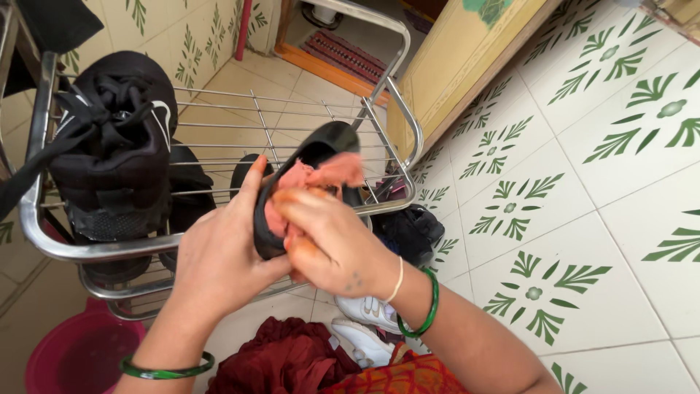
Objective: The person wipes a pair of black shoes with an orange cloth and folds a blue cloth before placing the shoes back onto a metal rack.
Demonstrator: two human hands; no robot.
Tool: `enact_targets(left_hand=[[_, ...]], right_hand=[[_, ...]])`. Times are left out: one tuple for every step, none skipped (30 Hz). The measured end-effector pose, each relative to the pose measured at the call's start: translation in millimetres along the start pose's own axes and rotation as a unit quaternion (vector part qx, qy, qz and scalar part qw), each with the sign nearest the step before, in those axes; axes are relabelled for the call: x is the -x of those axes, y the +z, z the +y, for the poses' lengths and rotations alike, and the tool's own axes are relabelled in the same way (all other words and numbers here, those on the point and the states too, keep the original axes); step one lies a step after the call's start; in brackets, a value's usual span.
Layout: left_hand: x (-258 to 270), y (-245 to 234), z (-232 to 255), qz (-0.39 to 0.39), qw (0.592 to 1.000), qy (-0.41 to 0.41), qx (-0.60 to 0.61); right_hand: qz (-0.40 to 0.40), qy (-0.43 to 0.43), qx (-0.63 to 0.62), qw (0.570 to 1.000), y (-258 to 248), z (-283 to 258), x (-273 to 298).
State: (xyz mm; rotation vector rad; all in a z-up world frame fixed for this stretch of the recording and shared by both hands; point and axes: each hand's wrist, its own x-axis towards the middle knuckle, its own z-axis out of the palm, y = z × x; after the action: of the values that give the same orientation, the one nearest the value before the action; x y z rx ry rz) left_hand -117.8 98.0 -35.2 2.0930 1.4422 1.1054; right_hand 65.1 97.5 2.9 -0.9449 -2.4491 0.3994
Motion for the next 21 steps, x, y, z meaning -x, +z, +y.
enact_targets(left_hand=[[0,-1,1,0.0,1.0,-0.002,-0.002],[-1,-1,0,-0.003,1.0,-0.001,-0.003],[0,-2,0,-0.005,1.0,-0.001,-0.004],[1,-2,2,-0.006,1.0,-0.002,-0.004],[3,-2,3,-0.004,1.0,-0.001,-0.012],[2,-3,5,0.001,1.0,0.004,-0.021],[1,-4,6,0.004,1.0,0.006,-0.023],[4,-4,8,0.002,1.0,0.0,-0.023],[4,-5,8,0.001,1.0,-0.006,-0.023],[4,-4,8,0.002,1.0,-0.006,-0.024],[3,-3,8,0.01,1.0,0.001,-0.012],[4,-1,7,0.018,1.0,0.008,0.003],[5,-1,4,0.018,1.0,0.006,0.004],[6,0,2,0.024,0.999,0.02,-0.001],[8,1,1,0.03,0.999,0.035,-0.006],[9,1,1,0.029,0.999,0.035,-0.006],[9,2,1,0.042,0.997,0.061,0.002],[9,2,2,0.054,0.995,0.088,0.01],[9,1,3,0.054,0.995,0.088,0.009],[9,-1,3,0.033,0.996,0.081,0.001],[10,-2,3,0.013,0.997,0.074,-0.007]], right_hand=[[0.0,-0.001,-0.002,1.0,-2,3,0],[0.001,-0.044,0.0,0.999,-5,8,-2],[0.002,-0.087,0.001,0.996,-7,14,-4],[0.002,-0.087,0.0,0.996,-7,22,-6],[0.048,-0.079,0.047,0.995,-8,29,-9],[0.097,-0.073,0.097,0.988,-9,35,-12],[0.099,-0.076,0.098,0.987,-9,38,-15],[0.112,-0.06,0.102,0.987,-9,40,-17],[0.125,-0.045,0.105,0.986,-10,39,-20],[0.125,-0.046,0.105,0.986,-9,33,-17],[0.08,-0.026,0.077,0.993,-6,23,-10],[0.033,-0.006,0.05,0.998,-3,11,-3],[0.031,-0.005,0.05,0.998,0,1,1],[0.021,-0.021,0.036,0.999,3,-8,5],[0.01,-0.036,0.023,0.999,4,-13,6],[0.01,-0.035,0.022,0.999,1,-12,5],[-0.037,-0.019,-0.048,0.998,-6,-6,2],[-0.085,-0.004,-0.118,0.989,-11,1,-1],[-0.084,-0.004,-0.119,0.989,-14,8,-3],[-0.123,-0.023,-0.14,0.982,-16,15,-5],[-0.161,-0.041,-0.161,0.973,-17,23,-8]])
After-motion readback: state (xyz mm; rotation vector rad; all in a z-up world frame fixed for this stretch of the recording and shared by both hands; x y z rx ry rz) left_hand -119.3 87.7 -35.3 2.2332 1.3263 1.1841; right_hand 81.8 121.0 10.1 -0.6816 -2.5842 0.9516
